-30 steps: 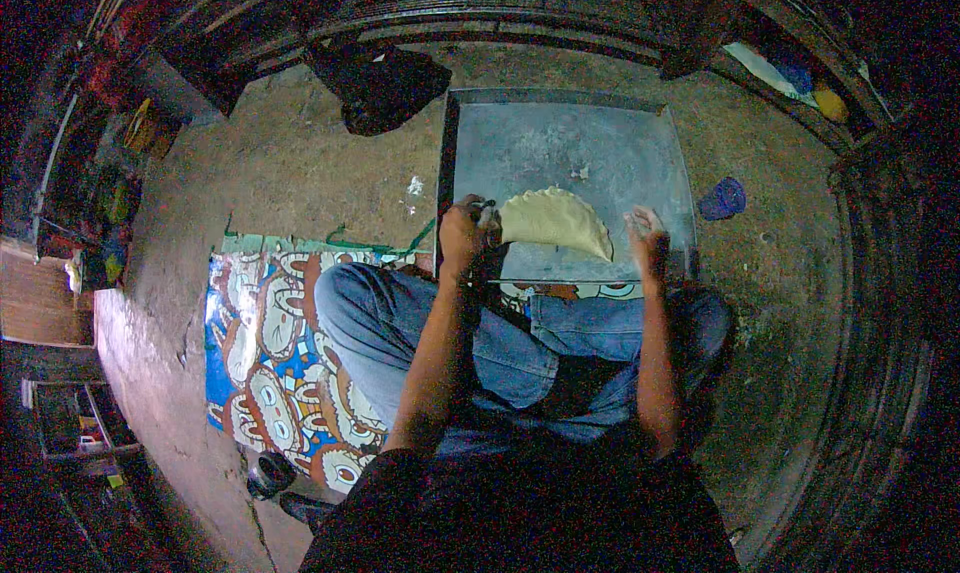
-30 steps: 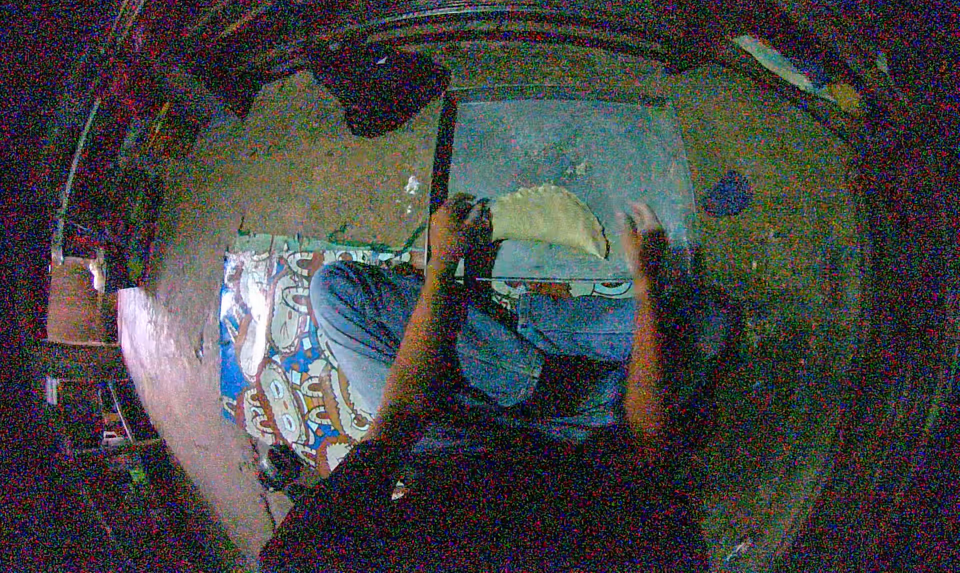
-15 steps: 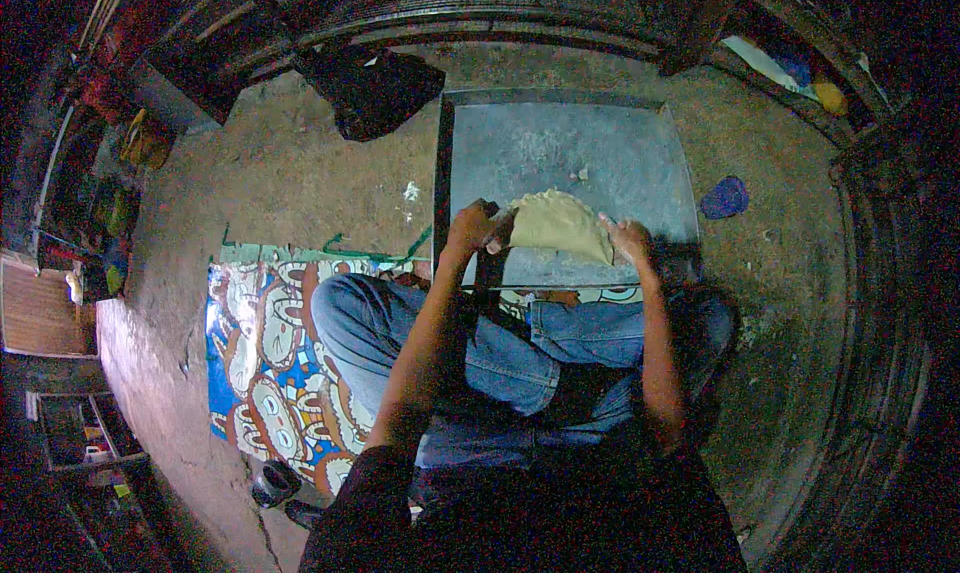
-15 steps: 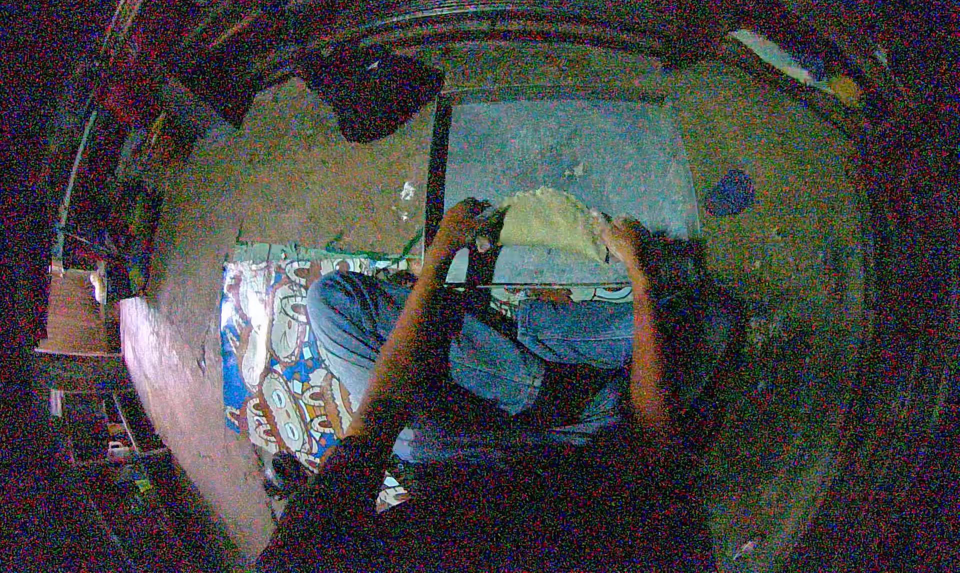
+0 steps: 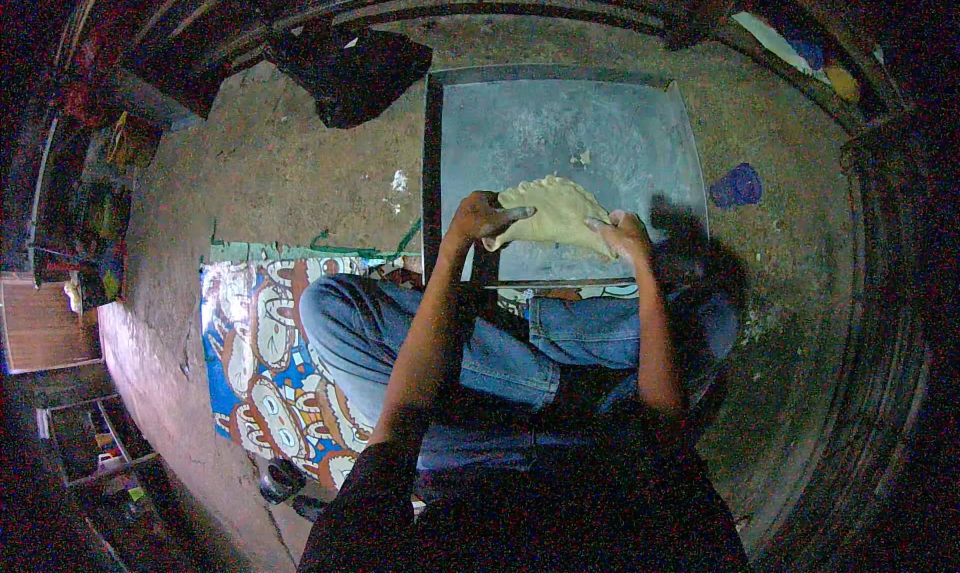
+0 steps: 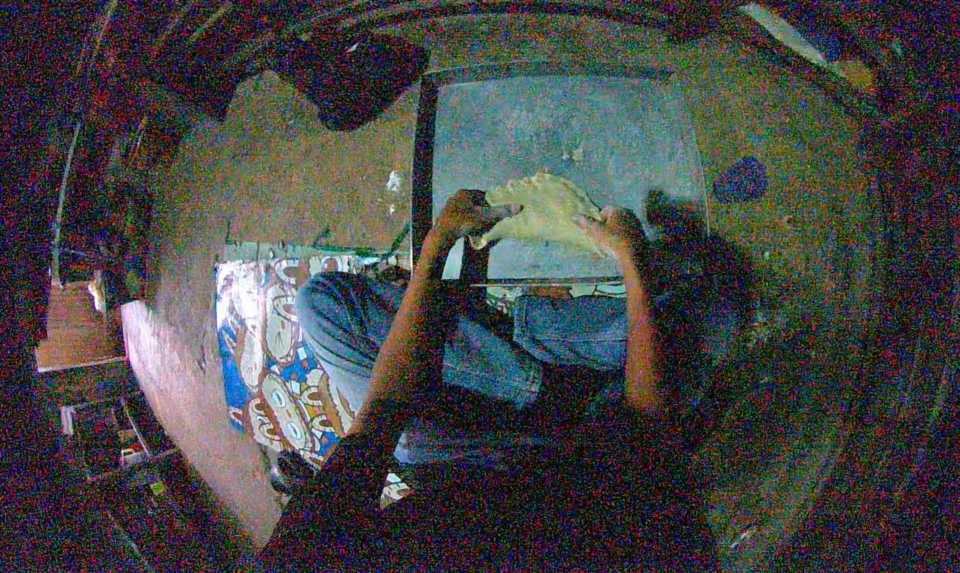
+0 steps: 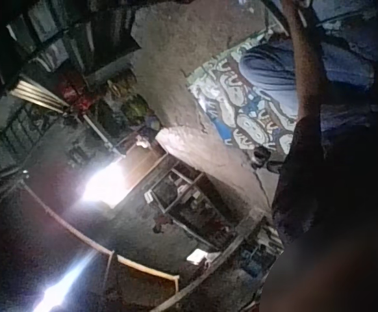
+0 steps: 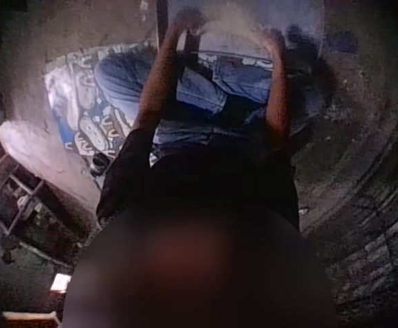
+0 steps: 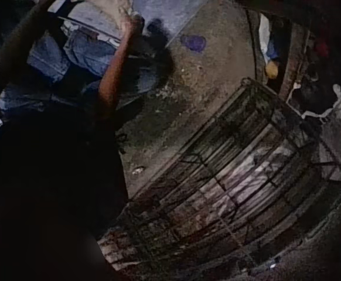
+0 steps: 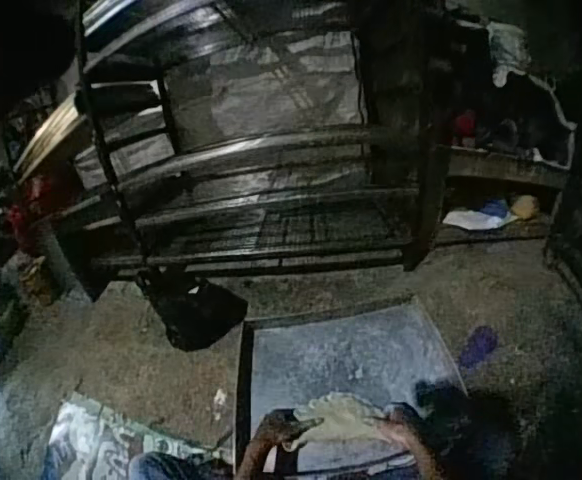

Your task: The person flattens a piece of dough on a metal tray, lifts and rotates it, then folds it in half and pinches the edges together to seal it.

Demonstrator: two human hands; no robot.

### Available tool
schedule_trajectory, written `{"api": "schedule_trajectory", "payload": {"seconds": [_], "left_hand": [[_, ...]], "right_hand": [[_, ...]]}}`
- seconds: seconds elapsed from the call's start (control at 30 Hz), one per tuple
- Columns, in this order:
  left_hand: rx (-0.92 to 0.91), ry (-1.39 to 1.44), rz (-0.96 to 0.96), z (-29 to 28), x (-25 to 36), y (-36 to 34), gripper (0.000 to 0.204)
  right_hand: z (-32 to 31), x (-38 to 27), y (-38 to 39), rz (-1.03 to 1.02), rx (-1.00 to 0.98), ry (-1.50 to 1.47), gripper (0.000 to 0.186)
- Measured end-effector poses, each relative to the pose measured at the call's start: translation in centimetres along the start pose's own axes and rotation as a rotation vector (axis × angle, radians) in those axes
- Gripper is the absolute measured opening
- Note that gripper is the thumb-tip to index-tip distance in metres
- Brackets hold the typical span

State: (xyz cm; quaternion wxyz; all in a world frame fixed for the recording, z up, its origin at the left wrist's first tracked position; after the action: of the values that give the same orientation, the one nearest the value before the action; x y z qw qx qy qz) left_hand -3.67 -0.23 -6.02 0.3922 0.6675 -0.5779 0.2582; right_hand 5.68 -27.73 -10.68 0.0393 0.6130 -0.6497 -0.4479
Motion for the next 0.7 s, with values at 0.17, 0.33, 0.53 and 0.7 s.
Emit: {"api": "schedule_trajectory", "payload": {"seconds": [0.17,0.33,0.53,0.7], "left_hand": [[-0.098,0.407,-0.105,-0.3,-2.0,0.0,0.042],[-0.116,0.437,0.036,0.0,0.1,0.4,0.027],[-0.055,0.462,0.043,0.1,-0.5,0.0,0.043],[0.025,0.328,0.098,-0.3,-0.7,0.1,0.053]], "right_hand": [[0.4,-1.9,1.7,0.135,-0.231,-0.366,0.046],[0.4,-0.9,1.2,0.053,-0.251,-0.378,0.047],[-0.1,-0.4,0.1,-0.028,-0.170,-0.286,0.045],[-1.3,-3.1,2.1,-0.119,-0.151,-0.267,0.041]]}}
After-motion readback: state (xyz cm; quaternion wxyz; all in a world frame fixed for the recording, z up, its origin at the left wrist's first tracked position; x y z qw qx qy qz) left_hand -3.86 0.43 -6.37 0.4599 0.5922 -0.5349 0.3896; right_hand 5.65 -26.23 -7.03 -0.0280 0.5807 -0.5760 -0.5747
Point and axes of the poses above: each hand's wrist, its own y-axis away from the middle knuckle, its own z-axis out of the palm, x = y × z, the point moved 3 cm from there along -y, towards the middle knuckle, and after that the axes turned 13 degrees about z, right-handed, at the moved point
